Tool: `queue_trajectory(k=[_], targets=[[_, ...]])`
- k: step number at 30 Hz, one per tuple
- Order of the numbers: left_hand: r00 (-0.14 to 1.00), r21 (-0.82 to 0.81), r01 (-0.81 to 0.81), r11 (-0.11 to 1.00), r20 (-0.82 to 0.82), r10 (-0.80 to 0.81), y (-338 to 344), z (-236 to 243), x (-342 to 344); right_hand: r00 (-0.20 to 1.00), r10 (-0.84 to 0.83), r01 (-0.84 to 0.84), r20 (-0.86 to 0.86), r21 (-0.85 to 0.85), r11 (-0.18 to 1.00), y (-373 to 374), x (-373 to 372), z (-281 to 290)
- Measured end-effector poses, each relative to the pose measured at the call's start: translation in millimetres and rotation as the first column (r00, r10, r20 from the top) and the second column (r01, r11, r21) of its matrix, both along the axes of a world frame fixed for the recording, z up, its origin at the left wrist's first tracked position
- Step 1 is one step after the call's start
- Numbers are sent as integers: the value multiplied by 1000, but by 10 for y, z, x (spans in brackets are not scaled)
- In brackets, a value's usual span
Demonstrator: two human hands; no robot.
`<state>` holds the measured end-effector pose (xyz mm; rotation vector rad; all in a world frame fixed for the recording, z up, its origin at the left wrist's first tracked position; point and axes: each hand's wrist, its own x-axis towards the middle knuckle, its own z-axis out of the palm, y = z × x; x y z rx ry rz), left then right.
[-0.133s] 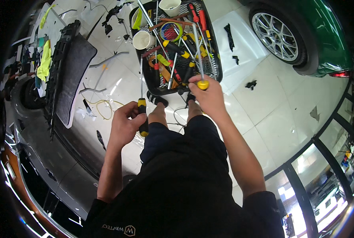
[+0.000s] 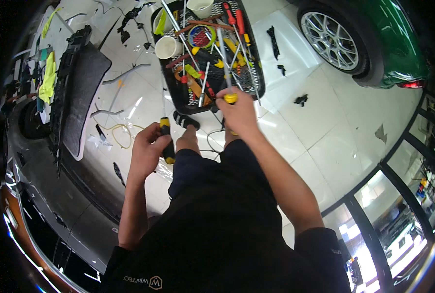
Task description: The person works on a detached black car bumper placed on a white table. They handle a small yellow piece, then use a screwdriver to pry and adjust clips and fasteners on the bumper. The person also picks up and sets down a power drill and other tools from a nearby tool cart.
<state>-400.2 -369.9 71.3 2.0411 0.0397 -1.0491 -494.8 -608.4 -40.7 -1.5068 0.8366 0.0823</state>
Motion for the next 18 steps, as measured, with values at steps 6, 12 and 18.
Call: queue_trajectory(k=[6,12,18], targets=[[869,-275,-448,851,-356,342,320,-421,-351,994,102,-106,30,288,952,1024,49,-14],[881,-292,-472,832,-183,436,423,-672,-531,884,400,-455,241,247,856,1503,4,361],[883,-342,-466,816,-115,456,206,-798,-193,891,361,-416,275,178,892,888,172,615]])
